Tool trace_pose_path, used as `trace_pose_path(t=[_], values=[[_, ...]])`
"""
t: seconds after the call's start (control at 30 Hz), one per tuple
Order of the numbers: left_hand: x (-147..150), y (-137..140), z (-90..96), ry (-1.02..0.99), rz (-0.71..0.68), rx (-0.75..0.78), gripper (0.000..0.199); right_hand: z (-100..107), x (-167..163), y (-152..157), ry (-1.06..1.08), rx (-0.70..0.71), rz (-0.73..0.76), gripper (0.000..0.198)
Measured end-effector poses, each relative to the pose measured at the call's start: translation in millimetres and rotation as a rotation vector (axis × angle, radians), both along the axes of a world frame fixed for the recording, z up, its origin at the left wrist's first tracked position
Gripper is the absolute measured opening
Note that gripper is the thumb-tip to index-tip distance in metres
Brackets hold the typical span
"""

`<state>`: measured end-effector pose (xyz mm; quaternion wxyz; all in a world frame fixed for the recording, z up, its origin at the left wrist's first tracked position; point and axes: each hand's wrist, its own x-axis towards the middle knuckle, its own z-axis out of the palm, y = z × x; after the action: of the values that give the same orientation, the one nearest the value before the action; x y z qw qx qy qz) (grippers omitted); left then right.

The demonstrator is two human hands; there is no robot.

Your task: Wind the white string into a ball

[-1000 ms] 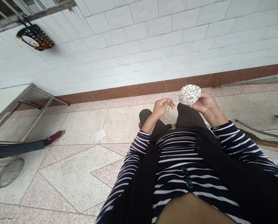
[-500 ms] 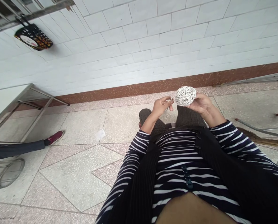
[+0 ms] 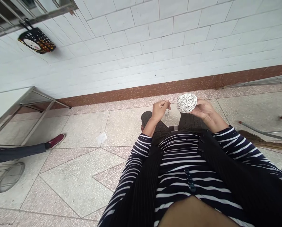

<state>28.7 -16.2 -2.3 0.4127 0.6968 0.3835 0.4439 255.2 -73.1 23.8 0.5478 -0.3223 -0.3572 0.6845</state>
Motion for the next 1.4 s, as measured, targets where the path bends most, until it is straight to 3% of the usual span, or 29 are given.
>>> trace_pose_path(t=[0.1, 0.27, 0.4, 0.5, 0.7, 0.8, 1.0, 1.27, 1.4], values=[[5.8, -8.2, -0.9, -0.071, -0.051, -0.091, 0.055, 1.2, -5.1, -0.2, -0.021, 0.003, 0.053, 0.054], [16.6, -14.8, -0.2, 0.040, -0.207, -0.134, 0.050, 10.9, -10.8, 2.8, -0.027, 0.078, 0.050, 0.060], [6.8, -5.3, 0.5, -0.076, -0.102, -0.131, 0.059, 14.9, -7.0, 3.3, -0.032, 0.101, -0.043, 0.051], [-5.9, -10.6, 8.2, -0.172, -0.108, -0.140, 0.058, 13.0, -3.1, 3.0, -0.016, 0.096, -0.104, 0.052], [-13.5, -39.6, 33.5, -0.352, -0.302, -0.258, 0.059, 9.5, -9.1, 8.3, -0.059, 0.090, -0.082, 0.038], [-12.0, -33.8, 25.7, -0.309, -0.343, -0.287, 0.061, 11.4, -11.6, 12.3, -0.075, 0.102, -0.067, 0.041], [-6.6, -14.3, -12.4, -0.172, -0.181, -0.249, 0.052, 18.6, -3.7, 10.9, -0.089, 0.144, -0.109, 0.052], [8.9, -19.5, 12.9, 0.029, -0.109, -0.081, 0.031, 22.1, -11.1, 7.2, -0.138, 0.127, -0.098, 0.061], [10.1, -21.4, 11.9, 0.109, -0.074, -0.041, 0.033, 25.6, -7.1, 7.9, -0.095, 0.108, -0.173, 0.059]])
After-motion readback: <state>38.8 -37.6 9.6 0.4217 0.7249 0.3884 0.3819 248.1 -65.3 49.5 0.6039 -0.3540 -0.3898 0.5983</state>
